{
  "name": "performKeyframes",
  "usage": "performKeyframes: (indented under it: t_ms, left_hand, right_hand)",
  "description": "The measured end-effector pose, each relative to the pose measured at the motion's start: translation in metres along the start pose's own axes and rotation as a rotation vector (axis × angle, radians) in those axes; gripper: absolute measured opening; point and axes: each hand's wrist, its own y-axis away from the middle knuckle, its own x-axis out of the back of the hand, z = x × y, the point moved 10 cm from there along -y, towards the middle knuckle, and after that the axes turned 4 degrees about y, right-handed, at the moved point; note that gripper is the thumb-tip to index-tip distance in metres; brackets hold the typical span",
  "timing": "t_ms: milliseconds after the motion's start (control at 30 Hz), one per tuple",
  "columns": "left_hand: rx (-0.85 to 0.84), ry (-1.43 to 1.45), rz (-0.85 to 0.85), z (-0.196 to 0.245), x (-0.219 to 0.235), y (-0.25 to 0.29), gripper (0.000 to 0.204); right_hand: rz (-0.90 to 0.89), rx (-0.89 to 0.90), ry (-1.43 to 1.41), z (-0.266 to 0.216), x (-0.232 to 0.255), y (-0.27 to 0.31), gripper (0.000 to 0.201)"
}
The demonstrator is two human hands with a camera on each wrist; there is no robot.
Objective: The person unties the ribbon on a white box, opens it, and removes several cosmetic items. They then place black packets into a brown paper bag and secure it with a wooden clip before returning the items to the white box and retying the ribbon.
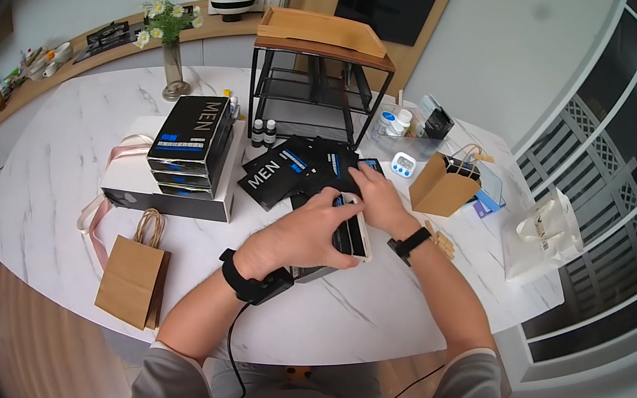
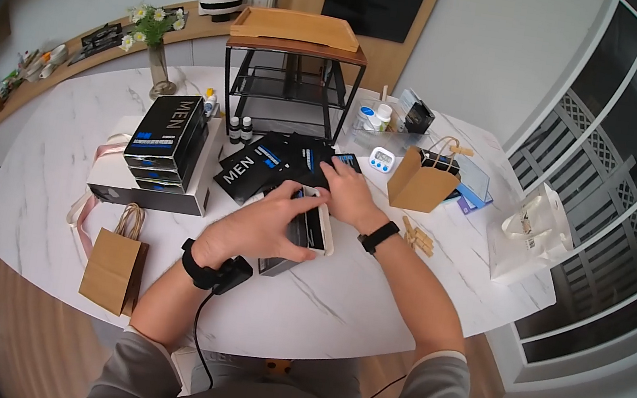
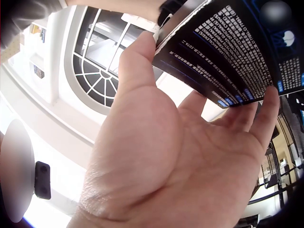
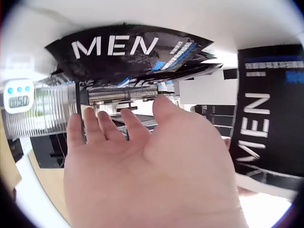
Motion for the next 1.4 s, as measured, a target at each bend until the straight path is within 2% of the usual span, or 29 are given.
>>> performKeyframes:
  t_ms: [33, 100, 133, 167, 200, 267, 367, 400, 433, 500, 533, 567, 633, 667, 767, 800, 900, 967, 1033, 1100, 1200, 1233, 1400]
  left_hand:
    - [-0.017, 0.000, -0.011, 0.000, -0.003, 0.000, 0.090]
    - [-0.056, -0.006, -0.069, 0.002, -0.010, 0.002, 0.091]
    - [-0.080, -0.045, -0.106, 0.004, -0.014, 0.005, 0.092]
    - [-0.159, -0.019, -0.146, 0.005, -0.021, 0.006, 0.093]
    - [-0.161, -0.023, -0.210, 0.008, -0.024, 0.008, 0.093]
    - [-0.125, -0.040, -0.341, 0.019, -0.028, 0.015, 0.094]
    - [-0.157, -0.028, -0.377, 0.019, -0.036, 0.018, 0.095]
    - [-0.169, -0.038, -0.363, 0.021, -0.035, 0.019, 0.095]
    - [-0.163, -0.037, -0.358, 0.021, -0.034, 0.019, 0.095]
    - [-0.147, -0.048, -0.351, 0.021, -0.031, 0.019, 0.096]
    - [-0.159, -0.053, -0.336, 0.019, -0.031, 0.019, 0.096]
    - [-0.155, -0.051, -0.335, 0.018, -0.030, 0.019, 0.096]
    - [-0.141, -0.061, -0.333, 0.016, -0.030, 0.018, 0.096]
    - [-0.146, -0.055, -0.337, 0.017, -0.032, 0.018, 0.096]
    - [-0.144, -0.050, -0.329, 0.016, -0.031, 0.018, 0.095]
    - [-0.142, -0.058, -0.299, 0.016, -0.026, 0.018, 0.094]
    - [-0.112, -0.089, -0.181, 0.011, -0.007, 0.015, 0.096]
    - [-0.051, -0.048, -0.081, 0.002, 0.011, 0.012, 0.098]
    - [0.029, -0.033, -0.038, -0.008, 0.023, 0.010, 0.107]
    - [0.073, -0.038, 0.004, -0.020, 0.031, 0.007, 0.114]
    - [0.146, -0.048, 0.043, -0.033, 0.036, 0.005, 0.127]
    - [0.198, -0.038, 0.027, -0.032, 0.037, 0.006, 0.129]
    - [0.163, -0.069, 0.026, -0.035, 0.030, 0.003, 0.135]
  right_hand:
    - [0.001, 0.008, -0.001, 0.009, -0.021, -0.011, 0.070]
    - [0.031, 0.231, 0.114, -0.005, -0.050, -0.030, 0.080]
    - [-0.023, 0.266, 0.082, -0.014, -0.058, -0.040, 0.087]
    - [-0.058, 0.286, 0.017, -0.043, -0.037, -0.038, 0.085]
    - [-0.060, 0.322, 0.026, -0.063, -0.028, -0.040, 0.084]
    - [-0.067, 0.389, 0.012, -0.088, -0.029, -0.046, 0.086]
    - [-0.133, 0.436, 0.065, -0.107, -0.044, -0.059, 0.091]
    - [-0.055, 0.461, 0.051, -0.114, -0.042, -0.060, 0.081]
    - [-0.057, 0.468, 0.048, -0.115, -0.047, -0.061, 0.081]
    - [0.028, 0.519, 0.076, -0.120, -0.049, -0.061, 0.063]
    - [0.171, 0.587, 0.100, -0.128, -0.037, -0.056, 0.046]
    - [0.169, 0.590, 0.097, -0.129, -0.037, -0.055, 0.046]
    - [0.092, 0.548, 0.100, -0.122, -0.039, -0.050, 0.035]
    - [0.110, 0.570, 0.114, -0.125, -0.032, -0.047, 0.027]
    - [0.138, 0.568, 0.050, -0.116, -0.025, -0.045, 0.026]
    - [0.216, 0.543, 0.077, -0.108, -0.014, -0.044, 0.027]
    - [0.367, 0.313, 0.087, -0.069, 0.047, -0.040, 0.025]
    - [0.433, 0.179, 0.062, -0.036, 0.092, -0.030, 0.025]
    - [0.487, 0.108, 0.164, -0.031, 0.146, -0.008, 0.026]
    - [0.488, 0.047, 0.176, -0.018, 0.177, 0.011, 0.025]
    - [0.518, 0.079, 0.179, -0.028, 0.211, 0.039, 0.024]
    - [0.527, 0.156, 0.202, -0.041, 0.216, 0.047, 0.024]
    - [0.526, 0.377, 0.341, -0.090, 0.206, 0.069, 0.024]
